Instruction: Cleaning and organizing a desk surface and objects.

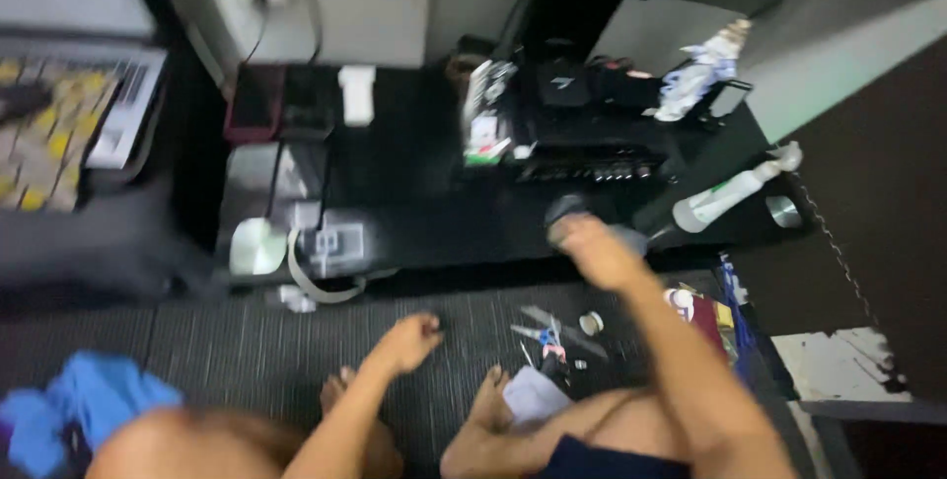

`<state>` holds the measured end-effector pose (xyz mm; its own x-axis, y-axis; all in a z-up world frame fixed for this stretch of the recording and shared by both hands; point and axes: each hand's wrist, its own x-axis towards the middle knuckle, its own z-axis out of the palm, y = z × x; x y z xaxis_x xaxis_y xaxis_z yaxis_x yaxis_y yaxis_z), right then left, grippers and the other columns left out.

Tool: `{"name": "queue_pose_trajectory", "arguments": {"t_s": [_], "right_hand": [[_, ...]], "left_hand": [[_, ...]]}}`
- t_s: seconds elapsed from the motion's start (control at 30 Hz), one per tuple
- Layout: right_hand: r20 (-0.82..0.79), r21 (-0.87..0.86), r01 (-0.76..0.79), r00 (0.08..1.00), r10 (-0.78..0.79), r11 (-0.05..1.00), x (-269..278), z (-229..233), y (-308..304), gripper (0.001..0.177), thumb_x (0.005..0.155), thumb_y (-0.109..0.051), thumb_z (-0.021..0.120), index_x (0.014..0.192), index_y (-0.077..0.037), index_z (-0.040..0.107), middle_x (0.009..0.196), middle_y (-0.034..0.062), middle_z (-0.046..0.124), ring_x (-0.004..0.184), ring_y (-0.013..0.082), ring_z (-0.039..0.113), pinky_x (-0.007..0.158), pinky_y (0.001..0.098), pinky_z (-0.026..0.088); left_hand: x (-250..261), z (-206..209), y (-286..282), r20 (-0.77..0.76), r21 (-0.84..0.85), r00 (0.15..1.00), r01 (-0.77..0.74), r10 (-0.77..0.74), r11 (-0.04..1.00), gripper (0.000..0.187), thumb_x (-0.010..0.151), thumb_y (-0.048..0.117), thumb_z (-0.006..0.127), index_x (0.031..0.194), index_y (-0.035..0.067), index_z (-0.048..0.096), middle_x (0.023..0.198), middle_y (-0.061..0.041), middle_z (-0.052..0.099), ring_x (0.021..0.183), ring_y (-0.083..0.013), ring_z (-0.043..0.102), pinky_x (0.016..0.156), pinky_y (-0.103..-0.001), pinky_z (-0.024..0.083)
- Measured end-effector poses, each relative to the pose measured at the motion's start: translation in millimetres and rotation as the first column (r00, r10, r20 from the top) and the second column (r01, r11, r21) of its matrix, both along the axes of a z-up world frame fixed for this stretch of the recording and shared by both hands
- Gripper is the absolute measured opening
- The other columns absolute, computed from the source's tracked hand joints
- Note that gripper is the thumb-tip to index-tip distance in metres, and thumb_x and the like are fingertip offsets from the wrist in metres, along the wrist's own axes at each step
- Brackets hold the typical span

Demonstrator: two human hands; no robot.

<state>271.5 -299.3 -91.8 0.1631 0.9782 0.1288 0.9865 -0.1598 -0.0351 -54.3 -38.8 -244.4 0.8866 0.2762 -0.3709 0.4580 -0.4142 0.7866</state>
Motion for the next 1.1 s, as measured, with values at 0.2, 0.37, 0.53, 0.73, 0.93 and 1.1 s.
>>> {"name": "queue_pose_trajectory", "arguments": {"t_s": [0.2,0.37,0.53,0.73,0.93,1.1], "right_hand": [[-0.055,0.169,0.184,0.983,-0.177,0.968,-125,55,166,0.042,0.090,-0.033,0.059,0.126,-0.014,0.067,0.135,0.0159,0.062,0.127,0.0390,0.054,0.102,0.0605,0.038],[-0.206,0.368,-0.074,0.966,0.159,0.927,-176,-11,216,0.041,0.095,-0.025,0.052,0.132,-0.013,0.067,0.141,0.0097,0.064,0.136,0.0311,0.055,0.118,0.0511,0.039],[-0.221,0.200,-0.064,0.969,0.109,0.978,-97,19,137,0.049,0.096,-0.031,0.059,0.141,-0.009,0.059,0.146,0.0179,0.057,0.140,0.0354,0.049,0.116,0.0495,0.035],[-0.456,0.406,0.732,0.681,-0.573,0.546,39,-48,0,0.019,0.098,-0.012,0.053,0.103,-0.005,0.069,0.117,0.0167,0.071,0.115,0.0338,0.064,0.102,0.0410,0.048],[-0.797,0.536,0.844,0.508,-0.326,0.005,48,70,56,0.038,0.105,-0.019,0.043,0.135,-0.002,0.059,0.125,0.0153,0.070,0.115,0.0290,0.066,0.100,0.0358,0.049],[-0.185,0.644,0.445,0.880,-0.438,0.622,46,52,98,0.032,0.101,-0.014,0.050,0.126,-0.003,0.066,0.134,0.0173,0.067,0.131,0.0375,0.059,0.116,0.0509,0.037]], "left_hand": [[14,32,-11,-0.177,-0.089,0.981,0.065,-0.080,0.994,0.042,0.088,0.030,0.073,0.120,0.004,0.067,0.103,-0.016,0.077,0.099,-0.0286,0.075,0.092,-0.037,0.057],[31,25,-14,0.122,0.025,0.937,0.326,-0.327,0.945,0.056,0.090,0.024,0.077,0.135,-0.002,0.055,0.134,-0.024,0.063,0.124,-0.0369,0.057,0.102,-0.042,0.044],[42,36,-14,-0.306,-0.139,0.882,0.331,-0.358,0.933,0.048,0.090,0.030,0.073,0.129,0.004,0.061,0.125,-0.015,0.074,0.122,-0.0246,0.070,0.106,-0.033,0.053],[130,185,-25,-0.024,0.004,0.882,0.470,-0.470,0.882,0.018,0.085,0.020,0.068,0.091,0.006,0.076,0.091,-0.013,0.078,0.089,-0.0247,0.078,0.083,-0.034,0.059],[237,258,-16,0.710,0.551,0.667,-0.324,-0.227,0.769,0.041,0.089,0.025,0.071,0.118,-0.004,0.072,0.119,-0.028,0.065,0.105,-0.0438,0.060,0.087,-0.045,0.050],[278,226,-5,0.678,0.566,0.684,-0.249,-0.271,0.786,0.027,0.095,0.013,0.067,0.118,0.000,0.073,0.124,-0.015,0.071,0.108,-0.0342,0.064,0.096,-0.043,0.051]]}}
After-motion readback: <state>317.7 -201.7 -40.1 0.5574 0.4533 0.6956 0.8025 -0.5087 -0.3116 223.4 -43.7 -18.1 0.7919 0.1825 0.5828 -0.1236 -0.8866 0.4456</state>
